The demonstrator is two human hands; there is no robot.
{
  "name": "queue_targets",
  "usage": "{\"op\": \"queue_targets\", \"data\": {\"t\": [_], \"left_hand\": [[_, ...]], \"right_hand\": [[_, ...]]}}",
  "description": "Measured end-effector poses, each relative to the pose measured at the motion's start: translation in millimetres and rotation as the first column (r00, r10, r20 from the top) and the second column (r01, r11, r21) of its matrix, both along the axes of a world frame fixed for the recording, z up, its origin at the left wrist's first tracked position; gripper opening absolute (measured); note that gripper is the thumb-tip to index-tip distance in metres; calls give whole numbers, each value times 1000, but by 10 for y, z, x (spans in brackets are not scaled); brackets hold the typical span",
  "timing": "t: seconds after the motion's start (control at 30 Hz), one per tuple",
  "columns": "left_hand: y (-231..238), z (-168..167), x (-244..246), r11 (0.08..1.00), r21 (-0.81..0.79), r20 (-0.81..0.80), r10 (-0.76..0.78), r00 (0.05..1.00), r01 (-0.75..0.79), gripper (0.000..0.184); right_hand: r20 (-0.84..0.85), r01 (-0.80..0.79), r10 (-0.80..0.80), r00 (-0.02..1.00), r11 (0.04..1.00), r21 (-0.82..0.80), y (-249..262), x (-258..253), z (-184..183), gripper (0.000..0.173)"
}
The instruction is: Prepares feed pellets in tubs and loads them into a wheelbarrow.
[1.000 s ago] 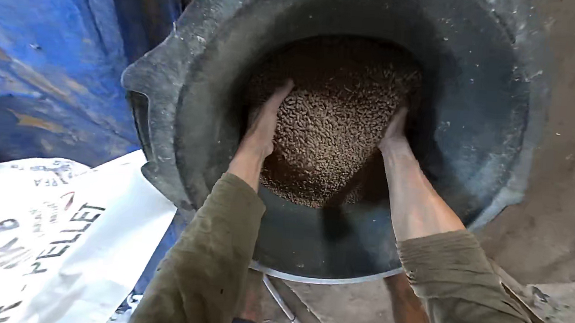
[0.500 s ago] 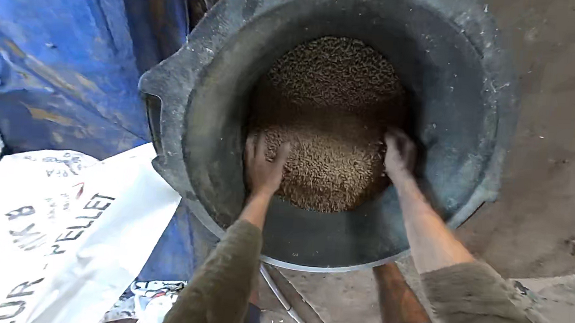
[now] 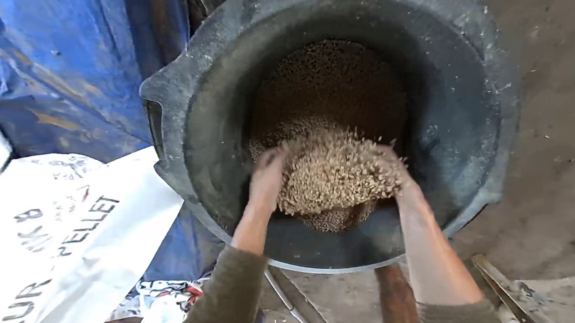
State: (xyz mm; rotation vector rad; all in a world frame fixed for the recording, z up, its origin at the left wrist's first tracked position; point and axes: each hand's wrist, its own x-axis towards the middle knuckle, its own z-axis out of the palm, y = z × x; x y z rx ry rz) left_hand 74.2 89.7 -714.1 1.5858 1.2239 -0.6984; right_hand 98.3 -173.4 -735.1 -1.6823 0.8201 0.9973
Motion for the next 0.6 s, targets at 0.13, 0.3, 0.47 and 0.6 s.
{"op": "queue_targets", "data": {"t": [0.13,0.3,0.47,0.6], "left_hand": [[51,-499,637,962,235,193,90,977,-136,66],[-172,-674,1202,994,24,242,93,966,-102,62],[-6,-323,1107,908,-406,309,32,951,101,31],[360,88,617,876,-216,386,-329,862,431,20]], "right_hand": [[239,173,-68,969,876,-451,212,630,-366,56],[339,329,-283,897,940,-85,698,1082,-691,59],[81,310,-358,930,885,348,601,1087,-271,45],[296,-207,110,949,925,320,38,762,83,30]]}}
